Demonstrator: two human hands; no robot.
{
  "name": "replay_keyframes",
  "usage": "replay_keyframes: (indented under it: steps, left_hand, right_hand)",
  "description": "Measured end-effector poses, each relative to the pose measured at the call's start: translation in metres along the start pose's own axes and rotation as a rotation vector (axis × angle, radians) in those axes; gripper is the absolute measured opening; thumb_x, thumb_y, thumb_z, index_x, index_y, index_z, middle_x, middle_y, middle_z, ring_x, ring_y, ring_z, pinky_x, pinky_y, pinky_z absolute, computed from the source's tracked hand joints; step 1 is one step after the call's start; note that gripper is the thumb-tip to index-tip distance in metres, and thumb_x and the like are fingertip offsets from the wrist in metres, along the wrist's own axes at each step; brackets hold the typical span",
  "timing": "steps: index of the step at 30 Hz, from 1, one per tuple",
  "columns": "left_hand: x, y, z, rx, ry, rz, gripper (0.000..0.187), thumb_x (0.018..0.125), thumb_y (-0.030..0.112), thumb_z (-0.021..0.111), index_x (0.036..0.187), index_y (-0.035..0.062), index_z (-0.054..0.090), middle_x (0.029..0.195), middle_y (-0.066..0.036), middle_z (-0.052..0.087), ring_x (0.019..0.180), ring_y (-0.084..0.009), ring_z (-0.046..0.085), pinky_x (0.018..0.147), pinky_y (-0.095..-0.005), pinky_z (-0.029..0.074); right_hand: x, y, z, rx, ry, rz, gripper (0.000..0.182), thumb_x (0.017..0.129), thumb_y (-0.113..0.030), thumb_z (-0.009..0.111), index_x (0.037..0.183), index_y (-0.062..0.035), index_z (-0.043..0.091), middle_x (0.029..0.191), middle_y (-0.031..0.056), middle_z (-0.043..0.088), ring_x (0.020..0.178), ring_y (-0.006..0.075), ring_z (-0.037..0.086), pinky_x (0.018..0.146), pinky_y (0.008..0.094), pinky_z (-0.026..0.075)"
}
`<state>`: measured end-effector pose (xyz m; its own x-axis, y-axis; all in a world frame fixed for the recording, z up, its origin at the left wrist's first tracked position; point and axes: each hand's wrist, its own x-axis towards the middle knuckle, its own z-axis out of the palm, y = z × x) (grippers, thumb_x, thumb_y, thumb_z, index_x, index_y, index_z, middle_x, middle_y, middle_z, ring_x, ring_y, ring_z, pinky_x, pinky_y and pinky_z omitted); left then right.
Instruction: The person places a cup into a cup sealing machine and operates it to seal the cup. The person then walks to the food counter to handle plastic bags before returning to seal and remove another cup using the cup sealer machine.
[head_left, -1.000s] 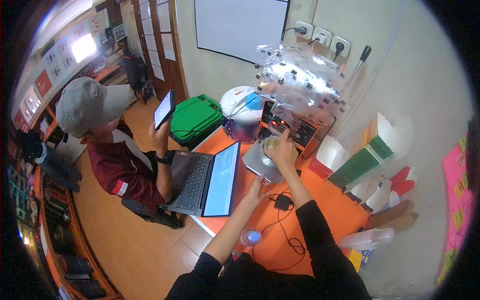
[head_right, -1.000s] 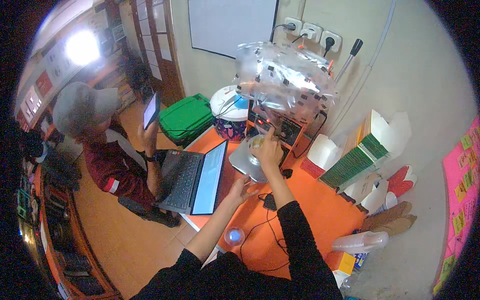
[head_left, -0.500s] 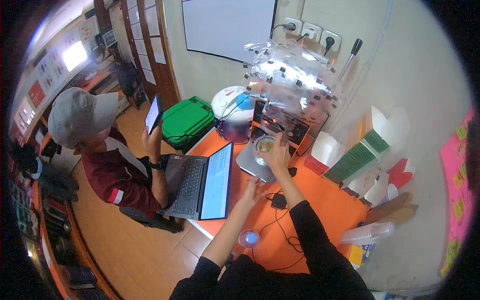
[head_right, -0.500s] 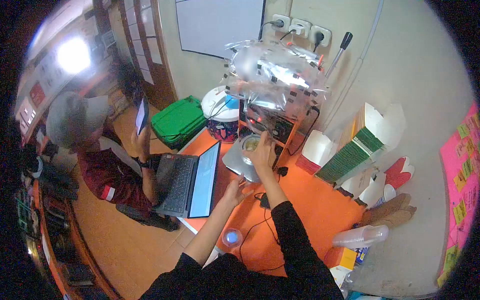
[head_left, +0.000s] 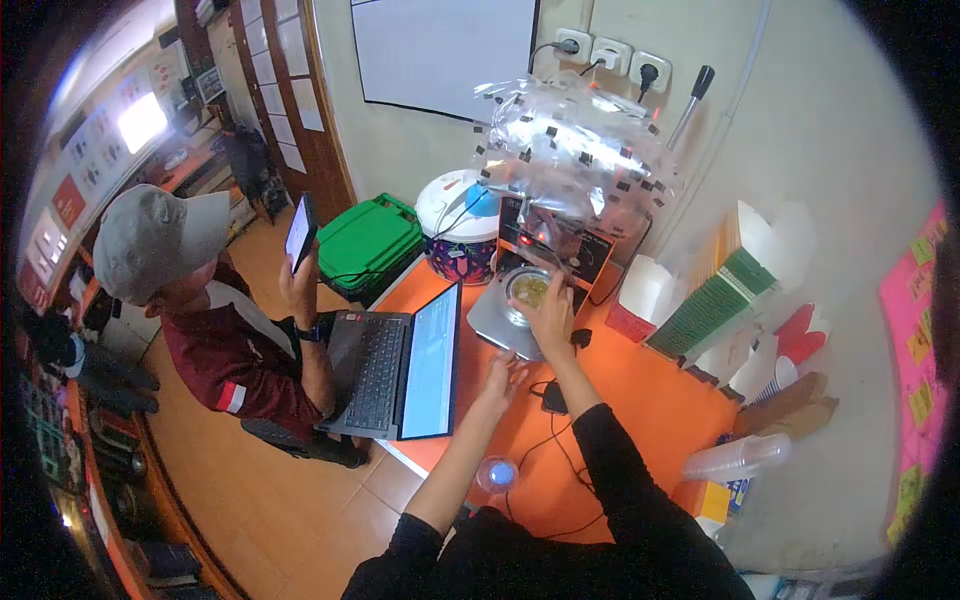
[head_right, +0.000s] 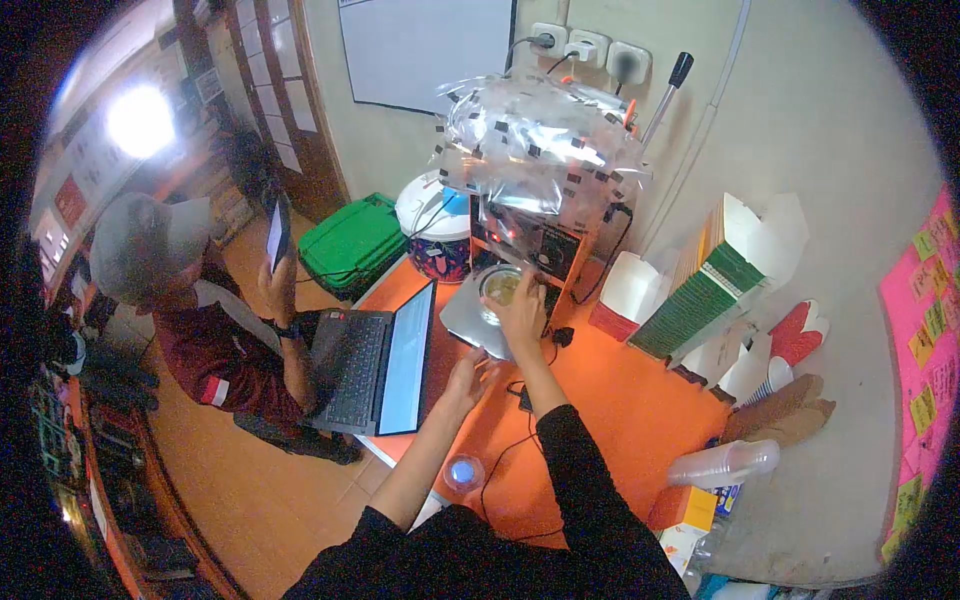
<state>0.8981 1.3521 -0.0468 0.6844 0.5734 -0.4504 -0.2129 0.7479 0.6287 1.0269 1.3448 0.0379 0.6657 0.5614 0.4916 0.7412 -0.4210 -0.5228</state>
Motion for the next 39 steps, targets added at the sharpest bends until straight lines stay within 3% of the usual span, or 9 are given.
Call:
replay_keyframes:
  steps: [7, 10, 12, 14, 16, 19, 26, 29, 39]
  left_hand:
    - [-0.014, 0.009, 0.009, 0.060, -0.029, 0.004, 0.027, 0.094, 0.031, 0.055, 0.114, 0.0124, 0.053, 0.099, -0.001, 0.058, 0.097, -0.0127, 0.054, 0.088, -0.0346, 0.046]
    - [-0.052, 0.044, 0.067, 0.898, 0.284, 0.278, 0.046, 0.092, 0.020, 0.055, 0.132, 0.0027, 0.041, 0.135, -0.016, 0.038, 0.109, -0.0266, 0.054, 0.103, -0.0384, 0.038]
    - [-0.032, 0.045, 0.076, 0.909, 0.374, 1.087, 0.056, 0.091, 0.030, 0.056, 0.135, -0.0007, 0.039, 0.121, -0.023, 0.048, 0.115, -0.0318, 0.047, 0.099, -0.0409, 0.039]
    - [-0.017, 0.076, 0.079, 0.827, 0.053, 0.878, 0.058, 0.088, 0.020, 0.057, 0.138, -0.0007, 0.036, 0.129, -0.028, 0.040, 0.115, -0.0384, 0.045, 0.101, -0.0397, 0.038]
    - [0.039, 0.096, 0.074, 0.902, 0.138, 1.176, 0.061, 0.080, 0.008, 0.063, 0.136, 0.0010, 0.039, 0.126, -0.024, 0.043, 0.109, -0.0338, 0.051, 0.096, -0.0403, 0.042]
    - [0.056, 0.145, 0.089, 0.921, 0.093, 1.097, 0.072, 0.073, 0.001, 0.072, 0.137, 0.0016, 0.038, 0.124, -0.017, 0.045, 0.098, -0.0230, 0.058, 0.082, -0.0331, 0.050]
    - [0.067, 0.187, 0.087, 1.060, -0.406, 1.077, 0.030, 0.070, -0.001, 0.072, 0.097, -0.0018, 0.059, 0.107, -0.009, 0.055, 0.084, -0.0157, 0.059, 0.073, -0.0284, 0.050]
    - [0.069, 0.195, 0.077, 0.873, -0.563, 0.549, 0.015, 0.073, -0.003, 0.067, 0.085, 0.0038, 0.061, 0.083, -0.001, 0.063, 0.080, -0.0121, 0.060, 0.072, -0.0271, 0.049]
    - [0.075, 0.183, 0.094, 0.820, -0.115, 1.119, 0.012, 0.075, 0.003, 0.069, 0.086, -0.0003, 0.066, 0.081, -0.007, 0.068, 0.073, -0.0132, 0.064, 0.066, -0.0278, 0.052]
  right_hand:
    - [-0.007, 0.007, 0.006, 0.027, 0.001, -0.007, 0.101, 0.062, -0.048, 0.083, 0.133, 0.0012, 0.030, 0.119, 0.0291, 0.055, 0.113, 0.0433, 0.048, 0.093, 0.0477, 0.045]
    - [-0.008, 0.005, 0.000, 0.067, -0.040, 0.021, 0.094, 0.067, -0.045, 0.082, 0.133, 0.0005, 0.032, 0.118, 0.0275, 0.055, 0.113, 0.0436, 0.048, 0.093, 0.0488, 0.044]
    - [-0.009, 0.005, -0.004, 0.066, -0.019, 0.005, 0.086, 0.070, -0.041, 0.080, 0.130, -0.0003, 0.035, 0.117, 0.0262, 0.055, 0.112, 0.0427, 0.049, 0.092, 0.0486, 0.044]
    - [-0.006, 0.004, -0.012, 0.063, 0.007, -0.019, 0.077, 0.074, -0.038, 0.078, 0.128, -0.0011, 0.038, 0.117, 0.0249, 0.055, 0.111, 0.0418, 0.050, 0.091, 0.0483, 0.045]
    - [-0.004, -0.006, -0.032, 0.023, 0.105, -0.110, 0.056, 0.078, -0.026, 0.074, 0.119, -0.0018, 0.043, 0.110, 0.0213, 0.056, 0.106, 0.0392, 0.055, 0.086, 0.0466, 0.047]
    - [0.009, -0.022, -0.063, 0.116, 0.214, -0.045, 0.044, 0.079, -0.016, 0.070, 0.113, -0.0029, 0.045, 0.107, 0.0185, 0.054, 0.100, 0.0365, 0.059, 0.080, 0.0447, 0.050]
    - [0.030, -0.019, -0.086, 0.160, -0.014, -0.117, 0.038, 0.075, -0.012, 0.072, 0.110, -0.0116, 0.057, 0.110, 0.0106, 0.048, 0.094, 0.0337, 0.063, 0.076, 0.0447, 0.052]
    - [0.030, -0.017, -0.083, 0.131, -0.022, -0.070, 0.023, 0.076, -0.011, 0.070, 0.098, -0.0096, 0.065, 0.109, 0.0075, 0.050, 0.088, 0.0302, 0.065, 0.073, 0.0431, 0.051]
    - [0.053, -0.013, -0.085, 0.244, 0.346, -0.174, 0.009, 0.078, -0.014, 0.071, 0.085, -0.0078, 0.069, 0.072, 0.0084, 0.057, 0.059, 0.0242, 0.059, 0.056, 0.0345, 0.046]
